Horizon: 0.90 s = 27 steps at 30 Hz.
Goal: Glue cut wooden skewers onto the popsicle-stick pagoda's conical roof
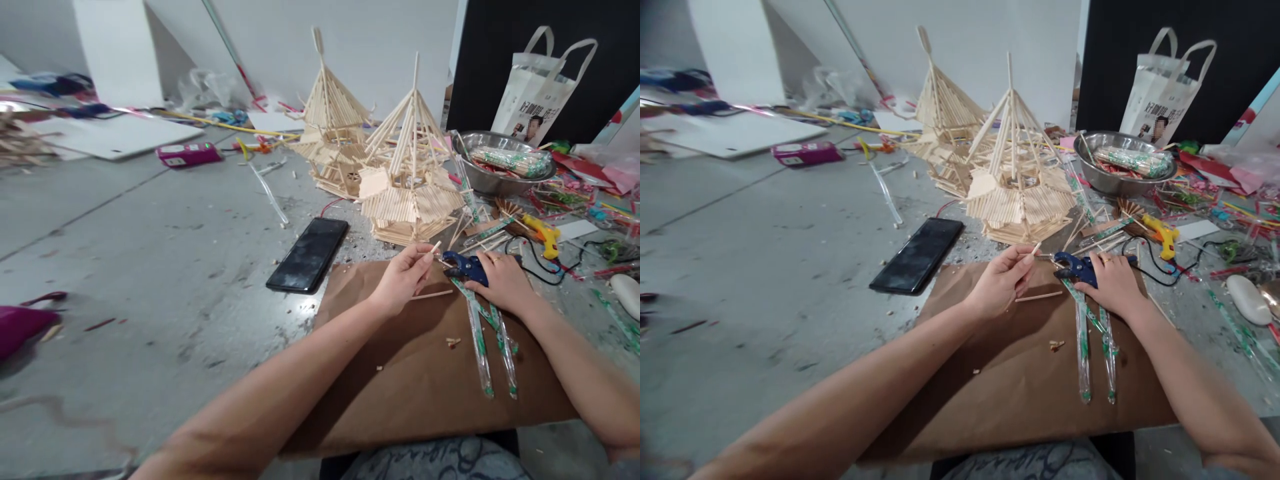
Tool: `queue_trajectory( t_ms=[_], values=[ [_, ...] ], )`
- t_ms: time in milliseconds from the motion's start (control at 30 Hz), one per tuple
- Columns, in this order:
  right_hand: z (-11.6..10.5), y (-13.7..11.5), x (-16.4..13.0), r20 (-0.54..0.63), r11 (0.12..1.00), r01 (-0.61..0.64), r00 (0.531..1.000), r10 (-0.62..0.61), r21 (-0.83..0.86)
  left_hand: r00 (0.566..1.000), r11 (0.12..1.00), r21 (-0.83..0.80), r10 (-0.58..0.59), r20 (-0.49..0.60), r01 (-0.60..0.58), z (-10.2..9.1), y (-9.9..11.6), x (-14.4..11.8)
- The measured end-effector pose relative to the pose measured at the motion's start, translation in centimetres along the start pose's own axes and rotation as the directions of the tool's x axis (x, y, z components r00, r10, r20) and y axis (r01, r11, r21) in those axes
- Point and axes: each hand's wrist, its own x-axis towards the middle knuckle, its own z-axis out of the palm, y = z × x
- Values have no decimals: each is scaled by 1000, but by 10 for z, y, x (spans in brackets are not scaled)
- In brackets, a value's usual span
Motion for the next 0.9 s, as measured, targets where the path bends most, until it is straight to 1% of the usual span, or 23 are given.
queue_trajectory(
  t_ms=[67, 133, 167, 200, 233, 300, 367, 400, 433, 500, 533, 600, 733, 800, 900],
  values=[
    [-3, 0, 0, -50, 996, 42, 998, -38, 80, 999, 999, 19, 35, -34, -34, 2, 3, 0],
    [-15, -2, 2, -122, 964, 96, 990, -67, 247, 996, 996, 59, 71, -52, -68, 6, 9, -1],
    [-24, -4, 5, -154, 925, 120, 986, -68, 360, 995, 993, 83, 86, -51, -82, 8, 13, -1],
    [-35, -8, 8, -181, 868, 133, 982, -51, 479, 994, 990, 105, 96, -46, -91, 10, 16, -1],
    [-46, -13, 13, -179, 796, 128, 983, -24, 592, 994, 988, 122, 101, -35, -96, 12, 20, -1],
    [-67, -23, 25, -140, 613, 76, 988, 58, 787, 994, 983, 143, 113, -9, -110, 17, 28, 0],
    [-83, -33, 40, -101, 461, 59, 993, 66, 886, 990, 977, 160, 138, 10, -138, 20, 37, 2],
    [-88, -36, 48, -95, 404, 63, 994, 60, 913, 988, 973, 171, 153, 17, -154, 21, 41, 3],
    [-93, -37, 57, -98, 359, 71, 994, 58, 931, 985, 969, 180, 171, 15, -171, 22, 46, 5],
    [-102, -38, 73, -133, 293, 101, 987, 93, 951, 979, 960, 196, 204, -7, -199, 20, 55, 8],
    [-106, -37, 81, -157, 270, 120, 980, 120, 955, 974, 957, 194, 225, -33, -214, 19, 58, 10],
    [-116, -36, 96, -197, 249, 155, 968, 154, 956, 962, 956, 167, 259, -90, -242, 15, 65, 14],
    [-131, -39, 122, -228, 276, 181, 962, 150, 944, 923, 946, 111, 323, -209, -306, 7, 70, 28],
    [-133, -40, 134, -231, 279, 171, 952, 200, 945, 893, 937, 64, 346, -290, -342, 5, 71, 37],
    [-130, -42, 150, -211, 271, 131, 933, 292, 954, 861, 935, -36, 309, -404, -353, 4, 69, 50]
  ],
)
